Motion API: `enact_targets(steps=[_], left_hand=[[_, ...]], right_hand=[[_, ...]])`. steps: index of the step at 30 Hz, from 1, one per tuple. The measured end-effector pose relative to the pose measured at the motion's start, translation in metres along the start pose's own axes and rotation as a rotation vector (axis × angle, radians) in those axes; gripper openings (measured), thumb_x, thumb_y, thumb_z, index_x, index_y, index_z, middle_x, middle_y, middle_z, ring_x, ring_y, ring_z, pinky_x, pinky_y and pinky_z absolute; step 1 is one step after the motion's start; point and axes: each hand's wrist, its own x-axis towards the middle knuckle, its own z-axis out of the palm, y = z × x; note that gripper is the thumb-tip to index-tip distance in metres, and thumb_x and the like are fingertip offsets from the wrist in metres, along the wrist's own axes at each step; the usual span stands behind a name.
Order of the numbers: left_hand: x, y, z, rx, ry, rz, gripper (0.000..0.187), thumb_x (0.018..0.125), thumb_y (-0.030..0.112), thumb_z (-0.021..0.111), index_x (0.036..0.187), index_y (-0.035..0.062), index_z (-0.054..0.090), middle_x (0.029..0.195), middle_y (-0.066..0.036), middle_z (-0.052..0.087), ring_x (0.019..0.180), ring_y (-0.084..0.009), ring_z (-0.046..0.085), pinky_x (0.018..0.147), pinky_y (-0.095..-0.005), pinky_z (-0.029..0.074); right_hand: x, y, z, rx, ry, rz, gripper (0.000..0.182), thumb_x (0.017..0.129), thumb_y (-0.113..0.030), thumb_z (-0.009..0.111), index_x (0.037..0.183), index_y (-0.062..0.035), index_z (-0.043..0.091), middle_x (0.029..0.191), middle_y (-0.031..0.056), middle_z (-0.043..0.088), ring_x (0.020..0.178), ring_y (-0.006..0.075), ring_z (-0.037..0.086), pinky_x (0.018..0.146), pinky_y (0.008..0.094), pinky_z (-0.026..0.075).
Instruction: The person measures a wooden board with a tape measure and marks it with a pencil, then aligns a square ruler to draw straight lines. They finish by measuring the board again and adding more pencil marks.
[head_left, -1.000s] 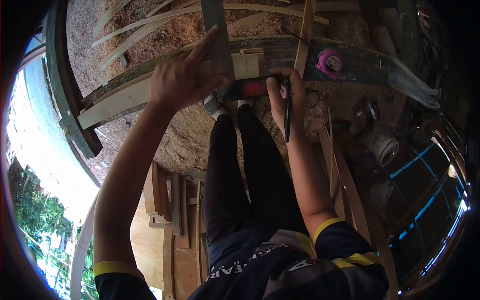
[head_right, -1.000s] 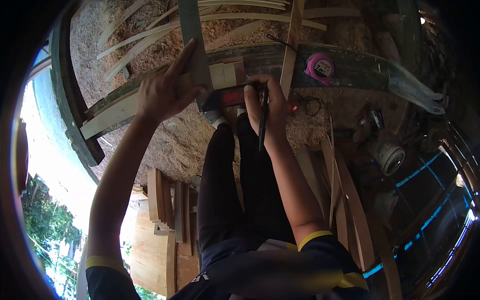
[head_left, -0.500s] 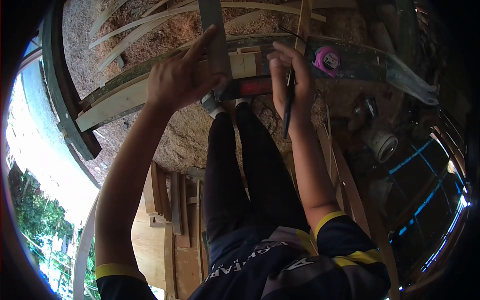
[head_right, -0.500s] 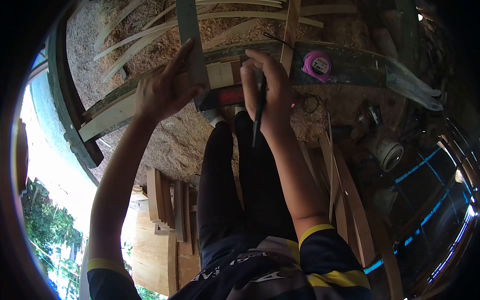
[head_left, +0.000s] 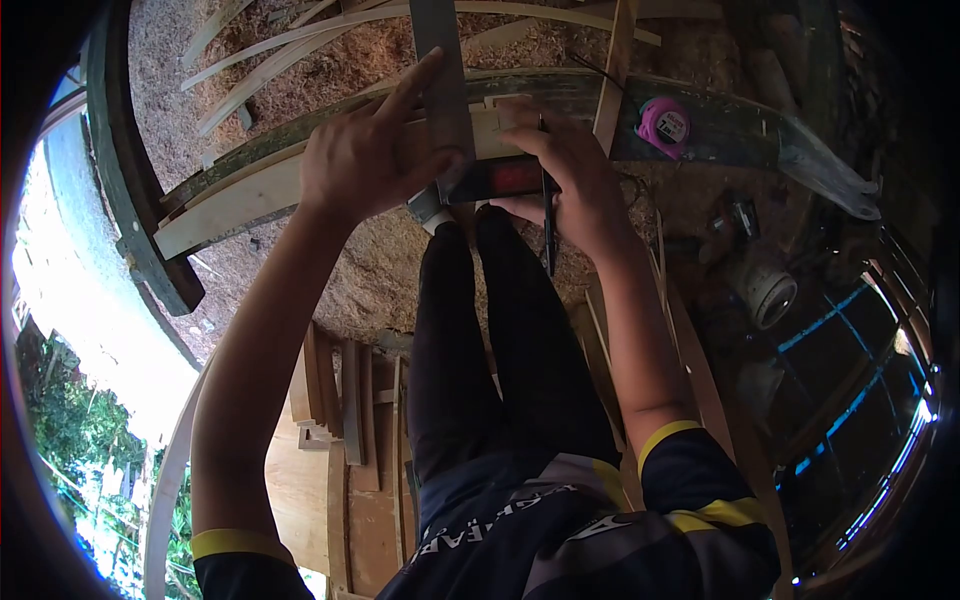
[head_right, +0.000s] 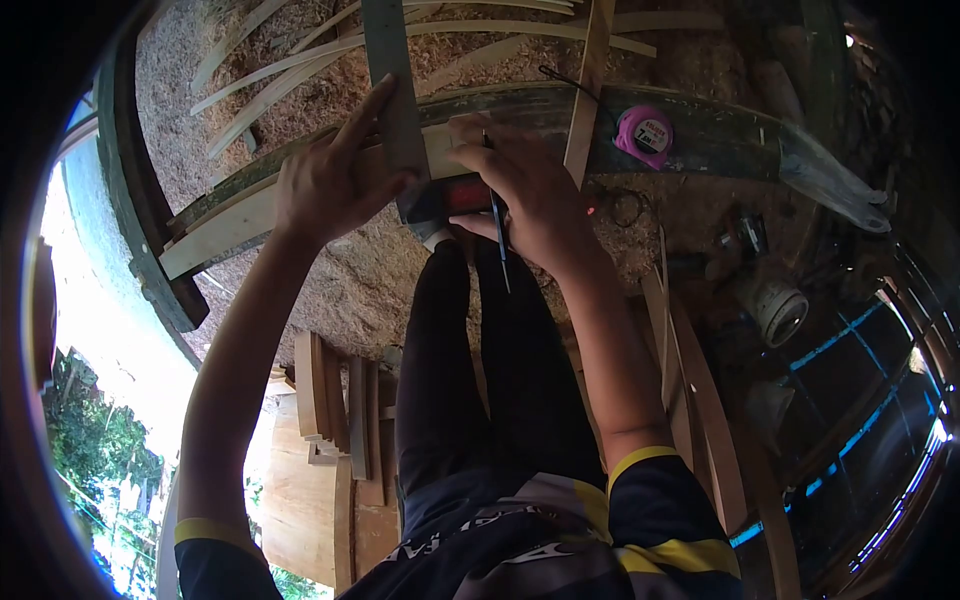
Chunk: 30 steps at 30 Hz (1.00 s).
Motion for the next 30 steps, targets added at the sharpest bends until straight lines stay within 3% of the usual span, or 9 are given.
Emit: enact_targets(steps=[13,22,30], left_hand=[[0.0,0.0,-0.002,0.032,-0.031,-0.011,0.105,0.089,0.062,0.083,0.176,0.034,0.03,0.097,-0.01,0.083,0.081,-0.0324,0.082,0.076,-0.0479,0.069],[0.002,-0.004,0.0,0.022,-0.01,0.021,0.106,0.09,0.065,0.082,0.176,0.0333,0.03,0.097,-0.011,0.083,0.081,-0.0324,0.082,0.076,-0.0479,0.069],[0.001,-0.002,0.001,0.032,0.033,0.045,0.107,0.088,0.065,0.083,0.176,0.0336,0.03,0.096,-0.008,0.083,0.079,-0.0293,0.082,0.073,-0.0461,0.069]], right_hand=[[0.003,0.009,0.0,0.088,-0.003,0.049,0.077,0.067,-0.033,0.102,0.134,-0.0172,0.067,0.126,0.0108,0.074,0.132,0.0374,0.068,0.11,0.052,0.057],[0.008,0.009,0.0,0.155,0.006,0.044,0.074,0.067,-0.03,0.102,0.13,-0.0165,0.067,0.149,0.003,0.069,0.134,0.0339,0.066,0.11,0.0501,0.058],[0.005,0.012,0.001,0.083,0.008,0.03,0.077,0.066,-0.034,0.102,0.133,-0.0175,0.067,0.137,0.0088,0.071,0.131,0.0353,0.067,0.108,0.0508,0.057]])
